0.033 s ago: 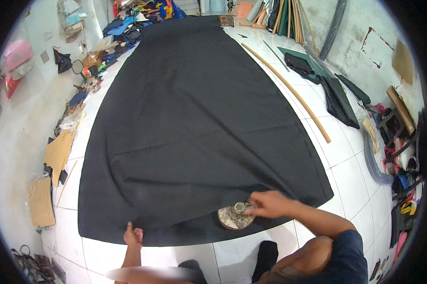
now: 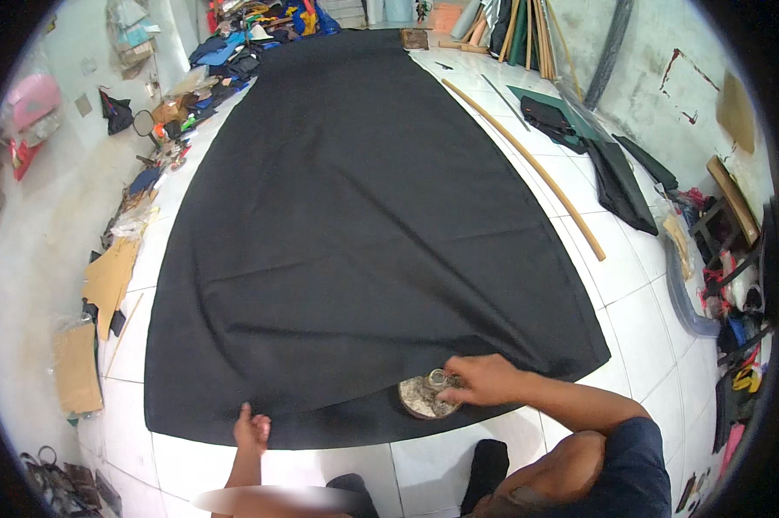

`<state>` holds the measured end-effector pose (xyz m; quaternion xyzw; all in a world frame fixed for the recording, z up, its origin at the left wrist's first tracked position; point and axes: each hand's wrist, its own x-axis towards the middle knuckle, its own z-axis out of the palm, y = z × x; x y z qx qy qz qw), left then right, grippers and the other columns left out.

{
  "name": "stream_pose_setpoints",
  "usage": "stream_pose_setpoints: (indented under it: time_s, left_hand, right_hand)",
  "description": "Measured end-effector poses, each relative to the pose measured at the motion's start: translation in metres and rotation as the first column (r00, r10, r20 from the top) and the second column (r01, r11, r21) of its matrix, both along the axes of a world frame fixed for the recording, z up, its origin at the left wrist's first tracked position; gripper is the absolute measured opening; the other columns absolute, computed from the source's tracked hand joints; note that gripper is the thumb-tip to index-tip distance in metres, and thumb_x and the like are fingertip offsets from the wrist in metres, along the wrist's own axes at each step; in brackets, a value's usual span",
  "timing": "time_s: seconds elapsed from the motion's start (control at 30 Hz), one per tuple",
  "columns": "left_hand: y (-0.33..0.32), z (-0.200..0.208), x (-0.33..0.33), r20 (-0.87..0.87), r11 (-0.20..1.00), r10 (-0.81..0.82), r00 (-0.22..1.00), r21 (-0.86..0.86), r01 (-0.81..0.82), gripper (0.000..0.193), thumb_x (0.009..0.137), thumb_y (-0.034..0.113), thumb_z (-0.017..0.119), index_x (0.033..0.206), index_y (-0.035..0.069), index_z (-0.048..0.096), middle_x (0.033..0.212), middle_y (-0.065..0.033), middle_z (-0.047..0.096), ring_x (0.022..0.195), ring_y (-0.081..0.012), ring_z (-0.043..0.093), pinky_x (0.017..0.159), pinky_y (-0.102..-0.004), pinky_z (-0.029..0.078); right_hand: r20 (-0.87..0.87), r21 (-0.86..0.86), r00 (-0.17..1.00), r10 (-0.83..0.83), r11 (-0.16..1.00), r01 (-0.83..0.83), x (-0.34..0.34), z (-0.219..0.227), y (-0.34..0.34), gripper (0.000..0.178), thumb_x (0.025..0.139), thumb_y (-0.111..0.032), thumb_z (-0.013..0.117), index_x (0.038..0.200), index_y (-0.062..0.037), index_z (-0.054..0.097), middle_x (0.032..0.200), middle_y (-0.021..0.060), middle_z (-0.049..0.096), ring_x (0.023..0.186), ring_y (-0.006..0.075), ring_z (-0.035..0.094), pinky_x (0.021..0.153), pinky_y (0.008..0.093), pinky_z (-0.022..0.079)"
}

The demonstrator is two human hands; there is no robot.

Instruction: The person measures a large black fabric on the floor using a wooden stick, then cuts it with scissors. The cut piece is folded and set aside, and the process is repeated on the remaining fabric.

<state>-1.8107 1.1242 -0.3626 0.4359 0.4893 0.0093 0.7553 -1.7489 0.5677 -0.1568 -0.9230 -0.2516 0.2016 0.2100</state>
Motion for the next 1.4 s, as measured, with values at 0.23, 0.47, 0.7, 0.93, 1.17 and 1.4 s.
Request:
stream_pose_setpoints:
  time_s: [0.23,0.47,0.7,0.93,1.17,1.4]
  left_hand:
    - [-0.075,0.007,0.026,-0.087,0.962,-0.273,0.958,-0.039,0.270,0.055,0.101,0.049,0.056,0.105,-0.006,0.058,0.092,-0.0157,0.065,0.071,-0.0242,0.067,0.059,-0.0317,0.061]
    - [-0.057,0.002,0.037,-0.056,0.920,-0.387,0.920,0.049,0.390,0.049,0.103,0.044,0.052,0.101,-0.004,0.061,0.085,-0.0127,0.066,0.067,-0.0208,0.067,0.057,-0.0317,0.060]
    - [-0.044,-0.023,0.017,-0.079,0.924,-0.378,0.922,0.028,0.381,0.039,0.102,0.038,0.055,0.093,0.000,0.059,0.077,-0.0133,0.066,0.065,-0.0212,0.069,0.057,-0.0311,0.060]
    - [-0.031,-0.033,0.010,-0.070,0.959,-0.273,0.960,0.062,0.277,0.035,0.098,0.032,0.064,0.116,0.003,0.053,0.081,-0.0087,0.062,0.071,-0.0231,0.072,0.065,-0.0331,0.062]
    - [0.003,-0.059,-0.001,-0.035,0.962,-0.264,0.964,0.057,0.266,0.036,0.099,0.036,0.062,0.122,0.008,0.060,0.098,-0.0065,0.069,0.087,-0.0185,0.069,0.080,-0.0316,0.059]
    - [0.025,-0.044,0.004,-0.025,0.983,-0.164,0.986,0.083,0.165,0.067,0.093,0.046,0.071,0.139,0.003,0.051,0.133,-0.0122,0.058,0.112,-0.0231,0.059,0.104,-0.0350,0.050]
  right_hand:
    - [0.110,-0.095,0.994,-0.021,0.995,0.031,0.017,-0.024,0.032,0.049,0.095,-0.052,0.061,0.113,-0.0071,0.053,0.096,0.0231,0.071,0.087,0.0404,0.071,0.072,0.0527,0.056]
    - [0.270,-0.058,0.943,0.197,0.980,-0.188,0.017,-0.028,0.020,0.041,0.093,-0.048,0.064,0.101,-0.0084,0.058,0.076,0.0169,0.070,0.068,0.0368,0.071,0.059,0.0496,0.056]
    - [0.266,0.026,0.882,0.389,0.912,-0.410,-0.045,-0.020,0.025,0.033,0.089,-0.042,0.067,0.092,-0.0112,0.055,0.060,0.0116,0.062,0.055,0.0333,0.066,0.047,0.0466,0.052]
    - [-0.134,0.041,0.876,0.464,0.886,-0.462,-0.097,-0.016,0.036,0.039,0.090,-0.042,0.066,0.106,-0.0068,0.058,0.067,0.0178,0.067,0.067,0.0374,0.070,0.058,0.0502,0.055]
    - [-0.151,0.167,0.797,0.585,0.809,-0.563,-0.109,-0.044,0.031,0.038,0.088,-0.040,0.069,0.103,-0.0071,0.057,0.072,0.0176,0.068,0.072,0.0382,0.069,0.064,0.0495,0.054]
    - [-0.371,-0.041,0.722,-0.584,0.787,0.615,-0.029,-0.061,-0.100,0.056,0.095,-0.055,0.063,0.081,-0.0011,0.070,0.066,0.0140,0.067,0.063,0.0282,0.070,0.062,0.0453,0.055]
